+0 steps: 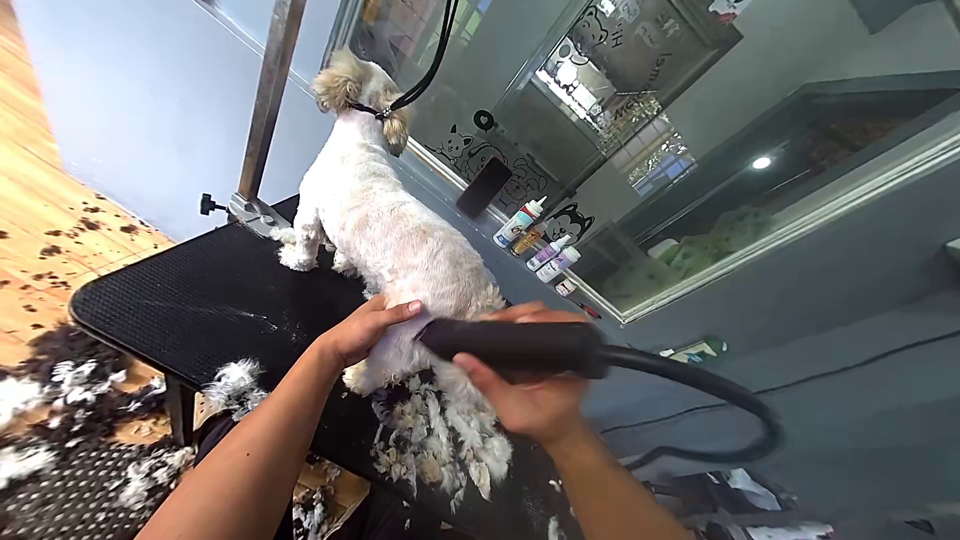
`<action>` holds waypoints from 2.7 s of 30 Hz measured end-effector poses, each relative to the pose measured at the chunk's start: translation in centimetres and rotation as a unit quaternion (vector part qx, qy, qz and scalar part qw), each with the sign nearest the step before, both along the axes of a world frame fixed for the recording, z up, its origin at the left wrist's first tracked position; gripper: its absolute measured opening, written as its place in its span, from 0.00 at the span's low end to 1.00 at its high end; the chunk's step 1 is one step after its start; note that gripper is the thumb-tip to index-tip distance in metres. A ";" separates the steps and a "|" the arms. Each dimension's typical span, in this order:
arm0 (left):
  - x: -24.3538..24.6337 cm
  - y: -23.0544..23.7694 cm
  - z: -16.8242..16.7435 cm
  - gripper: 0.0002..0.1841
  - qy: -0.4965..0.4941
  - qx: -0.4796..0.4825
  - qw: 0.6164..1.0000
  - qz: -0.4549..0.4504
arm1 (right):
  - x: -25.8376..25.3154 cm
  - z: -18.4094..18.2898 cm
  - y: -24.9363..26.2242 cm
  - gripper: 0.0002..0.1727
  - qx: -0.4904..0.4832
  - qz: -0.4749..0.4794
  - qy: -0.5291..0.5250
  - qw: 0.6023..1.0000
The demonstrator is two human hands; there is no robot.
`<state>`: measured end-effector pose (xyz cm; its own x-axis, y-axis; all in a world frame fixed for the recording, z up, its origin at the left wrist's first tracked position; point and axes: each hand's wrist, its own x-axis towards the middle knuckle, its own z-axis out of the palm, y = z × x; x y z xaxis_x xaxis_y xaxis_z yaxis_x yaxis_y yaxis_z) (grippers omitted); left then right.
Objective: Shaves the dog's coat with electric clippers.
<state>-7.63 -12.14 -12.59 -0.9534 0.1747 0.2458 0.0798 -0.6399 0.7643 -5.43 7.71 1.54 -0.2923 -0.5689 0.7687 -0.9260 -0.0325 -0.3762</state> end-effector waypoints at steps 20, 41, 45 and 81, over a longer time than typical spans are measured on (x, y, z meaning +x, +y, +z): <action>0.3 0.5 -2.2 0.07 0.048 0.011 0.999 0.012 | -2.8 5.5 -8.6 0.39 0.134 -0.212 0.127 0.960; 0.6 -0.4 -2.2 0.24 -0.079 0.162 0.984 -0.015 | 0.4 -2.7 -7.0 0.24 0.183 -0.218 0.059 0.957; -0.7 -1.0 -1.2 0.25 -0.032 0.038 0.998 -0.034 | 1.0 -4.2 -5.0 0.25 0.308 -0.168 -0.051 0.935; 0.7 1.8 -4.1 0.12 0.006 0.069 0.995 -0.073 | -2.6 5.4 -16.9 0.40 0.488 -0.214 0.136 0.835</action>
